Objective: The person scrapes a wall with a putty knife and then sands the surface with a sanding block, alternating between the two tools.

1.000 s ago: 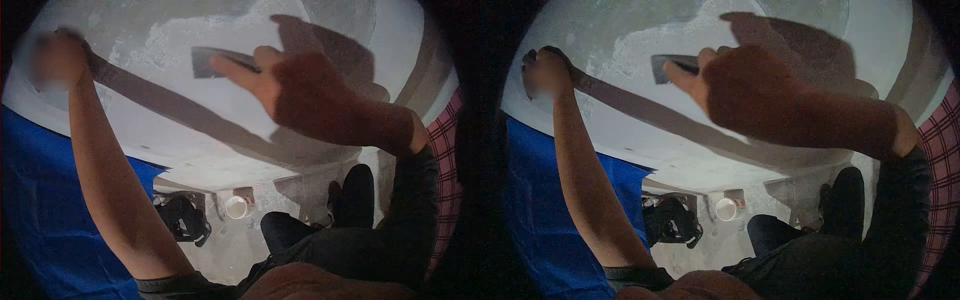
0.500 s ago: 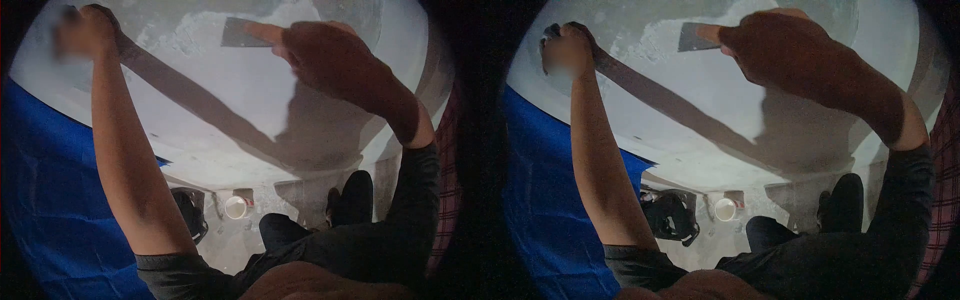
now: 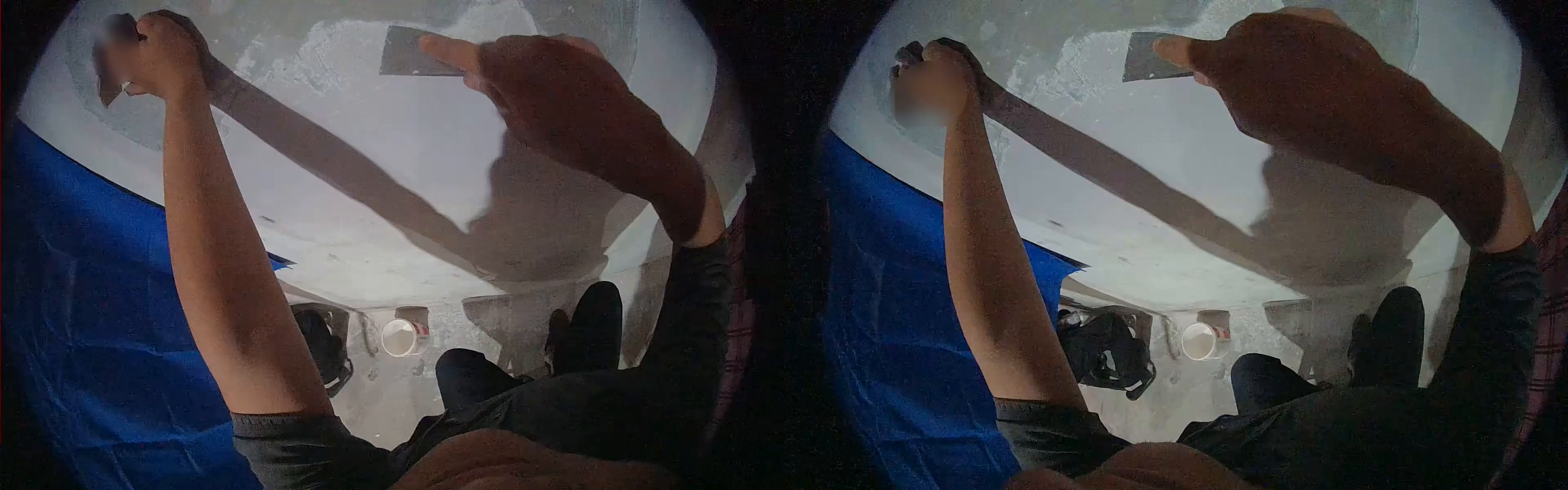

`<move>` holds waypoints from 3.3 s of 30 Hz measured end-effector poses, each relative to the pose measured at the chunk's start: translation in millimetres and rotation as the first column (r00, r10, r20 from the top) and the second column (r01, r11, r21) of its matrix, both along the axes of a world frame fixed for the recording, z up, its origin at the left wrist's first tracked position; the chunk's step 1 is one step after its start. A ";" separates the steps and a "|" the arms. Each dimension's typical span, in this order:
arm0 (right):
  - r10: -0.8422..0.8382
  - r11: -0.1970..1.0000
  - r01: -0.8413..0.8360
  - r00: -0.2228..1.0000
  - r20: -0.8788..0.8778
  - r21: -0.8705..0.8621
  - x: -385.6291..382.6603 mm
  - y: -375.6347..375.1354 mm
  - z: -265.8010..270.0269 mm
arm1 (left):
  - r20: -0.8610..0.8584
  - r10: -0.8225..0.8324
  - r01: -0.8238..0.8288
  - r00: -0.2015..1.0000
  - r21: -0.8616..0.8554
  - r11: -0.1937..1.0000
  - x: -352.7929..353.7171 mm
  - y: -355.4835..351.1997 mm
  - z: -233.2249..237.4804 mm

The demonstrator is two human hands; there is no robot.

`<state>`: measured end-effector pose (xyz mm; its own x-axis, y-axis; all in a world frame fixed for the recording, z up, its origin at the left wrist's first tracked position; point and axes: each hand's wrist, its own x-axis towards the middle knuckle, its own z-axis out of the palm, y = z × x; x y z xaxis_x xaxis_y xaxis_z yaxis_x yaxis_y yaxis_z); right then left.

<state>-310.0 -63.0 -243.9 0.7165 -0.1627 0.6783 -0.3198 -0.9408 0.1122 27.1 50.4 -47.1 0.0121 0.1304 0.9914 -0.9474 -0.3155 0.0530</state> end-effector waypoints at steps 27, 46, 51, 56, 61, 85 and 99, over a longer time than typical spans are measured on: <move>0.104 0.692 0.122 0.958 -0.266 0.711 -10.6 18.6 69.2 | -0.051 -0.023 0.022 0.998 -0.012 1.000 6.3 9.7 13.4; 0.093 0.896 0.125 0.886 -0.455 0.427 -20.9 34.7 91.5 | -0.057 -0.059 0.057 0.997 -0.034 0.998 -8.3 20.6 19.5; 0.222 0.864 0.067 0.839 -0.497 0.498 -14.8 43.9 105.9 | -0.020 -0.076 0.075 0.997 -0.031 0.997 9.7 26.9 26.7; -0.056 0.960 0.163 0.909 -0.414 0.228 -25.3 53.5 91.9 | -0.026 -0.041 0.040 0.999 -0.050 0.998 3.3 30.2 29.6; -0.046 0.972 0.135 0.915 -0.401 0.195 -9.0 58.6 99.7 | -0.005 -0.011 0.010 1.000 -0.033 0.999 25.1 39.8 41.5; -0.203 0.956 0.250 0.942 -0.268 0.154 -13.5 47.9 81.4 | -0.051 -0.054 0.049 0.997 -0.093 0.994 27.5 56.8 48.9; -0.484 0.373 0.743 0.667 -0.567 0.556 -34.3 45.0 94.6 | 0.009 -0.018 0.019 1.000 -0.039 0.999 30.4 27.9 38.6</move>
<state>-344.3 -18.0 -149.2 0.3179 -0.9443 -0.0846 -0.9188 -0.2848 -0.2732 57.5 78.3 -8.5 0.0064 0.1691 0.9856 -0.9536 -0.2956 0.0569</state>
